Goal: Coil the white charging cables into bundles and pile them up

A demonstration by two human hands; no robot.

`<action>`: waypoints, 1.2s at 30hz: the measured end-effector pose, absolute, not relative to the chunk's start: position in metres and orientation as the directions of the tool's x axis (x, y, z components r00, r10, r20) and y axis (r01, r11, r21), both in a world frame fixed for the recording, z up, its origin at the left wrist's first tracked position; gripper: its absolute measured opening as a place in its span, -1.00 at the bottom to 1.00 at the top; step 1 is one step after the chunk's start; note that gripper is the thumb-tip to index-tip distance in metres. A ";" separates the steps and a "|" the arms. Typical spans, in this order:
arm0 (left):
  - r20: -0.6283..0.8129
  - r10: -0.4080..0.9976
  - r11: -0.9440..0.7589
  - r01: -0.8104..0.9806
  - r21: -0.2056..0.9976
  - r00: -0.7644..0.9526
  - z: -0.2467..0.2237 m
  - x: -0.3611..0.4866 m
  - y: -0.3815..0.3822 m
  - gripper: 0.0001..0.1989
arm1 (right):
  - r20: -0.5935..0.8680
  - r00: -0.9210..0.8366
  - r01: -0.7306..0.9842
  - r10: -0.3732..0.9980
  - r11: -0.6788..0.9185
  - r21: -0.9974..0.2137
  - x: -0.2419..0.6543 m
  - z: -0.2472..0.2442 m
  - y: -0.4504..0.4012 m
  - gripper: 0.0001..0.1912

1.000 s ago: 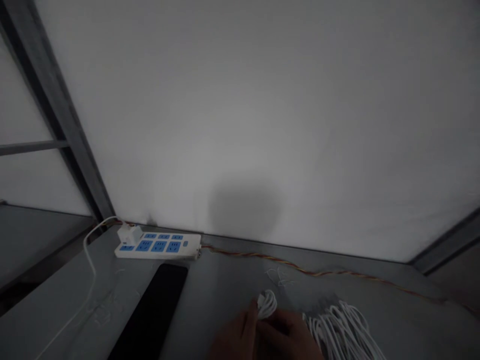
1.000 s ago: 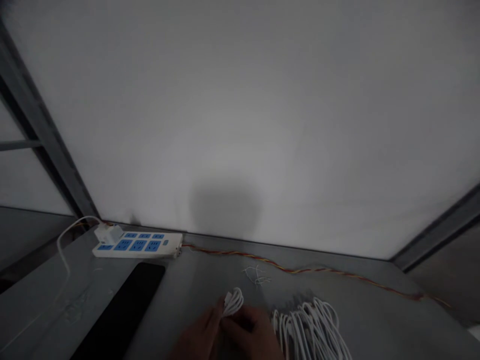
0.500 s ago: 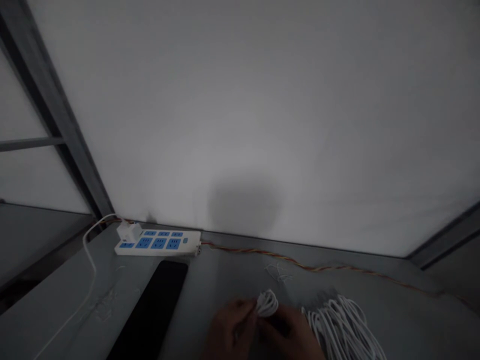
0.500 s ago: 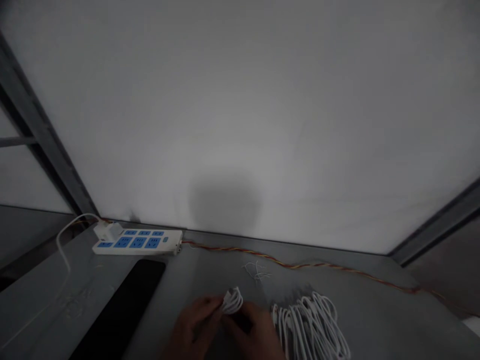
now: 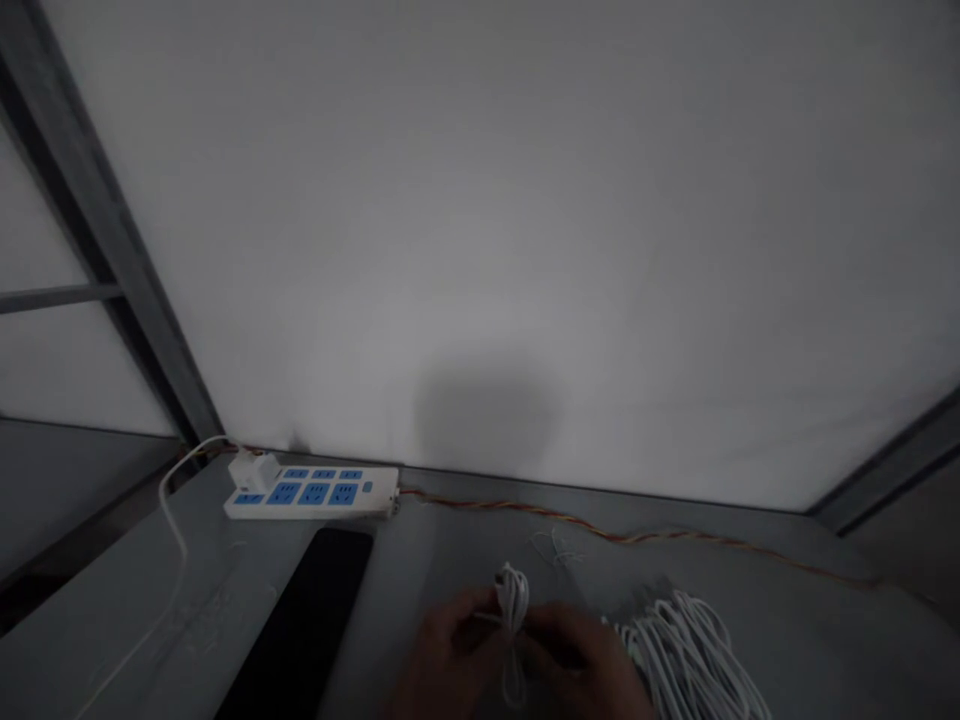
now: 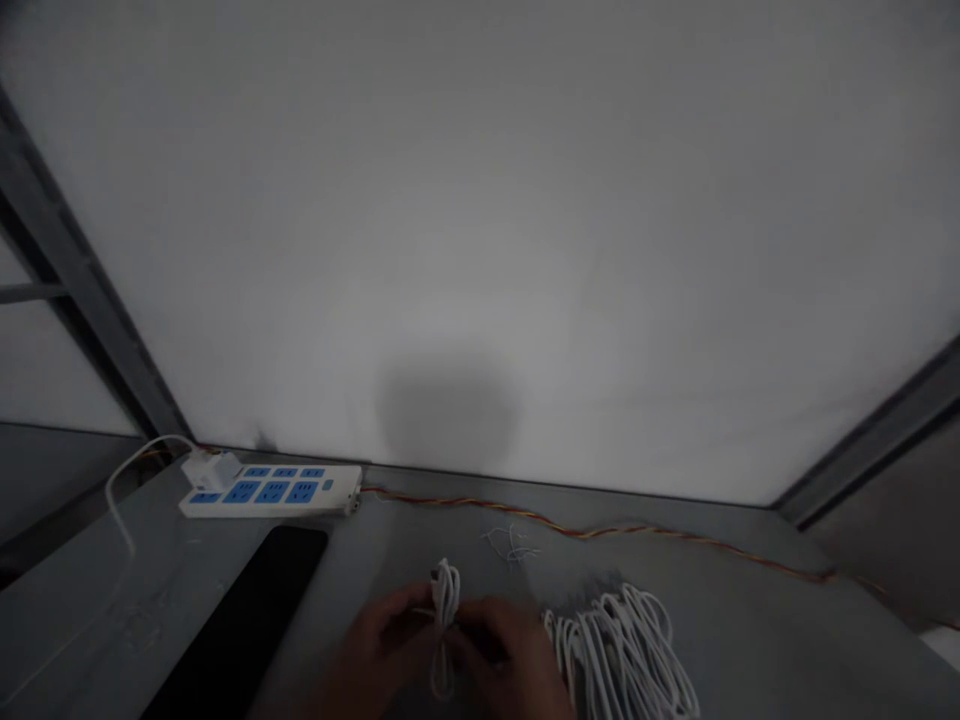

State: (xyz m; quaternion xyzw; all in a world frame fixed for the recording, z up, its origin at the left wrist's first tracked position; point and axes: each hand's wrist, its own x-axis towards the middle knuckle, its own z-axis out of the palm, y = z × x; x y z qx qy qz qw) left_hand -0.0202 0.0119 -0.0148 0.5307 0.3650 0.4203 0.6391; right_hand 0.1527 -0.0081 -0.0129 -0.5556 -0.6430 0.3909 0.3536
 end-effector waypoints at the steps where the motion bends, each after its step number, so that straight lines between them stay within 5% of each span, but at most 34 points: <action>1: -0.013 0.919 0.085 -0.164 0.983 0.395 -0.013 -0.020 0.013 -0.65 | 0.030 -0.134 0.447 0.991 0.088 -0.890 0.153 -0.012 -0.008 -0.77; 12: 0.017 0.876 0.058 -0.140 0.989 0.481 -0.015 -0.021 0.015 -0.71 | 0.170 -0.203 0.543 0.964 0.256 -0.800 0.154 -0.012 -0.013 -0.81; 26: -0.106 0.932 0.146 -0.092 0.985 0.347 -0.020 -0.021 0.013 -0.40 | -0.015 -0.060 0.279 0.998 0.003 -0.960 0.147 -0.024 -0.012 -0.78; 36: -0.100 0.907 0.106 0.008 0.994 0.409 -0.020 -0.019 0.008 -0.45 | -0.080 0.008 0.185 0.997 -0.080 -0.979 0.135 -0.013 -0.008 -0.64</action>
